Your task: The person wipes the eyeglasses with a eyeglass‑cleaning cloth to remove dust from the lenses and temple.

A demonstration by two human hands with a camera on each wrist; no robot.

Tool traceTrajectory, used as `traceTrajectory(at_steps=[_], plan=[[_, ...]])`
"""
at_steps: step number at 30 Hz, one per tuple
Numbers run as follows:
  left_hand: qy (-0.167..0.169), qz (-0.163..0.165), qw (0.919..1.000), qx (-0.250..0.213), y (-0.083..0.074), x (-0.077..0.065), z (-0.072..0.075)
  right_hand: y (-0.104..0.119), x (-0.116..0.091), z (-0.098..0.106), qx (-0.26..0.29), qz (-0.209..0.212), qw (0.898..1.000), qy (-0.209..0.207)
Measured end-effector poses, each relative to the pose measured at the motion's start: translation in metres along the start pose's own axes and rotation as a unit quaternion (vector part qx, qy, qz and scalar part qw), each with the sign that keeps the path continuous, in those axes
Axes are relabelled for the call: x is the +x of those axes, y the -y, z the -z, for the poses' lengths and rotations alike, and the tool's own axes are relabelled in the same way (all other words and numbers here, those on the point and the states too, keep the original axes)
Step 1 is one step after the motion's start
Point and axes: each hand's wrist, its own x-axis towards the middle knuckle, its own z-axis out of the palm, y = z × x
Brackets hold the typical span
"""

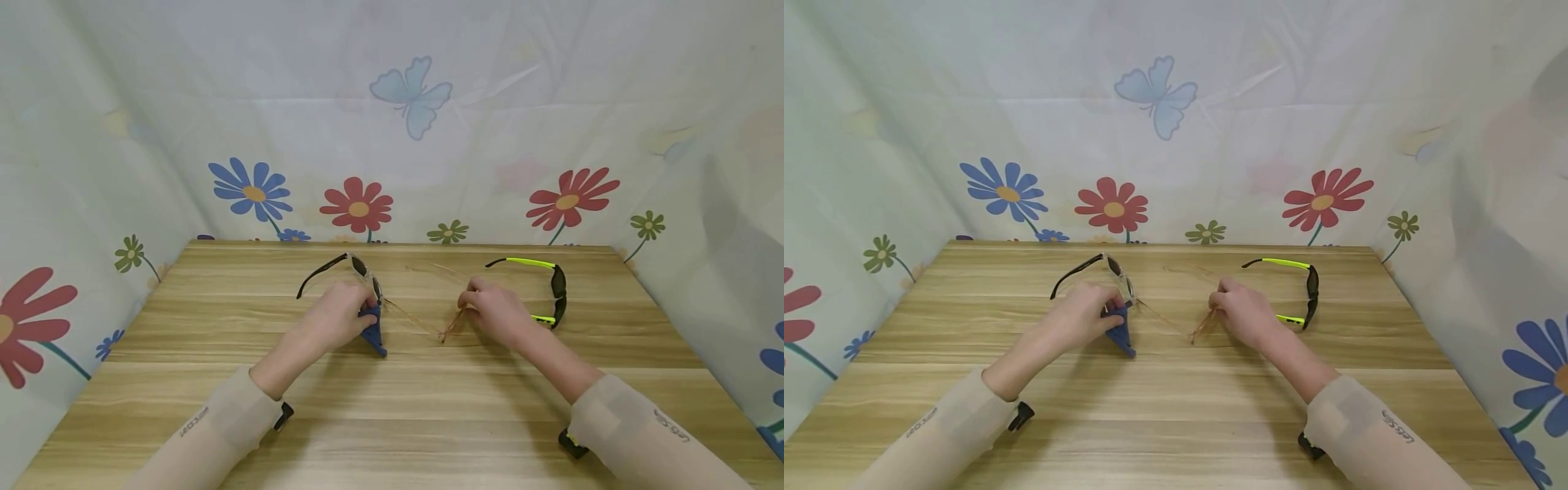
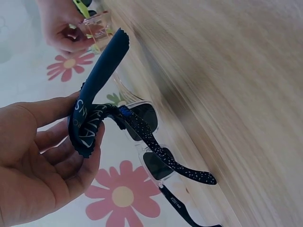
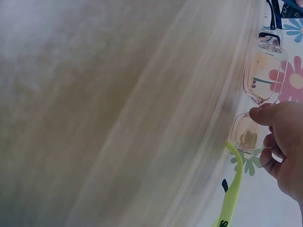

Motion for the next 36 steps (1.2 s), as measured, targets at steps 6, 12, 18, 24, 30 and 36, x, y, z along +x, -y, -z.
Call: traceTrajectory(at_steps=[6, 12, 18, 24, 30, 36], plan=[[0.003, -0.008, 1.0000, 0.003, -0.001, 0.001, 0.000, 0.001, -0.003, 0.000, 0.002, 0.011, 1.000, -0.004], [0.003, -0.008, 1.0000, 0.002, -0.003, 0.001, 0.000, 0.002, -0.007, 0.001, 0.005, 0.035, 0.999, -0.011], [-0.009, -0.013, 0.9999, 0.002, -0.010, 0.000, 0.001, 0.005, -0.010, 0.006, 0.029, 0.044, 0.999, 0.001], [-0.018, -0.020, 0.9996, -0.004, -0.019, -0.001, 0.002, 0.016, -0.006, 0.016, 0.049, 0.040, 0.998, 0.008], [-0.022, -0.021, 0.9995, -0.013, -0.024, 0.000, 0.001, 0.029, -0.002, 0.022, 0.053, 0.053, 0.997, 0.013], [-0.018, -0.026, 0.9995, -0.007, -0.023, 0.001, 0.000, 0.025, -0.004, 0.026, 0.038, 0.001, 0.998, 0.054]])
